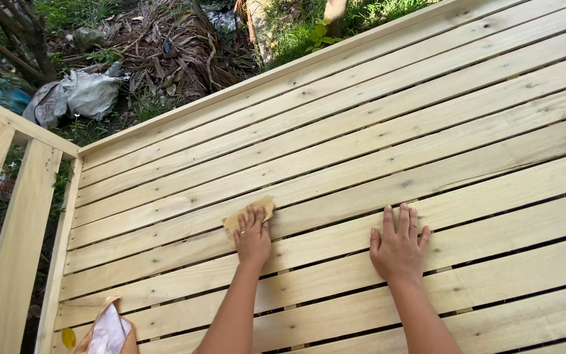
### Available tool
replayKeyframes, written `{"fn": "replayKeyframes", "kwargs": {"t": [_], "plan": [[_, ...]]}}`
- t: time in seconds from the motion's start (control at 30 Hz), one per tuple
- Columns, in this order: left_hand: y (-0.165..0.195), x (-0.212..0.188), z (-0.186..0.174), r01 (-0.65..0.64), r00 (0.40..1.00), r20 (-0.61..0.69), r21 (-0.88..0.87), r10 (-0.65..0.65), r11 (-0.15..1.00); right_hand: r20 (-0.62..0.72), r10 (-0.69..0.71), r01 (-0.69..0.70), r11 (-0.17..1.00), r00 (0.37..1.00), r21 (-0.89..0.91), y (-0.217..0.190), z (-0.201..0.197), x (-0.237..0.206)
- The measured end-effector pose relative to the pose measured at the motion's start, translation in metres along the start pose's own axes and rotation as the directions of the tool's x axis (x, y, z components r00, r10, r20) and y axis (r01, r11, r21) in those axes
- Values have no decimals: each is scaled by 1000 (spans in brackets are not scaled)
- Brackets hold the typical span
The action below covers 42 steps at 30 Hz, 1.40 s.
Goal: The person sits on a slatted wooden bench outdoors and sands its surface by hand, rubbing a folded piece of sandpaper back and forth across the slats, occasionally switching to a black sanding block and repositioning to cover different sections of the bench.
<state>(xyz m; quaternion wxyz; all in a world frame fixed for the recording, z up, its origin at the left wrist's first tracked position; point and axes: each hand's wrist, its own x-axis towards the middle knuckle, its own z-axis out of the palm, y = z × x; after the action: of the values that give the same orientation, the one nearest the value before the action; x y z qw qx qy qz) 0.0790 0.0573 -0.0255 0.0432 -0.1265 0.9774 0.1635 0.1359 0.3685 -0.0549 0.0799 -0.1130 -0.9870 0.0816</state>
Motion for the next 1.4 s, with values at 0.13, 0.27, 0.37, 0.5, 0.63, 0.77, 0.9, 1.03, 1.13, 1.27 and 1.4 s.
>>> {"fn": "replayKeyframes", "kwargs": {"t": [0.13, 0.27, 0.37, 0.5, 0.63, 0.77, 0.9, 1.03, 1.13, 1.27, 1.4], "plan": [[140, 9, 48, -349, 933, 69, -54, 352, 935, 0, 7, -7, 1000, 1000, -1, 2, -1, 3], [266, -8, 76, -552, 824, 101, -85, 558, 830, -87, 20, -7, 989, 996, 149, 8, 5, 11], [260, -1, 68, -594, 795, 100, -78, 599, 801, -93, 67, -51, 984, 993, 169, 10, 11, 13], [130, 18, 35, -423, 904, 45, -27, 424, 905, -90, 64, -49, 987, 994, 152, 8, 15, 7], [-37, 13, -34, -24, 999, 26, 95, 22, 995, -77, 47, -37, 991, 996, 128, 6, 12, 3], [-113, -11, -74, 290, 957, 3, 67, -291, 955, -70, 61, -52, 992, 996, 118, 6, 8, 4], [-60, 9, -46, 205, 978, 12, 66, -206, 977, -47, 61, -58, 996, 997, 63, 5, 7, 4], [83, 32, 13, -221, 972, 104, 87, 212, 971, -27, 71, -69, 997, 997, 40, 3, 6, 5], [206, 12, 48, -466, 877, 128, 2, 462, 885, -23, 80, -79, 996, 997, 49, 2, 5, 7], [261, -2, 54, -590, 798, 131, -32, 588, 807, -35, 81, -79, 994, 996, 75, 4, 5, 8], [155, 22, 27, -488, 866, 141, 32, 479, 872, -68, 59, -53, 995, 996, 84, 4, 9, 2]]}}
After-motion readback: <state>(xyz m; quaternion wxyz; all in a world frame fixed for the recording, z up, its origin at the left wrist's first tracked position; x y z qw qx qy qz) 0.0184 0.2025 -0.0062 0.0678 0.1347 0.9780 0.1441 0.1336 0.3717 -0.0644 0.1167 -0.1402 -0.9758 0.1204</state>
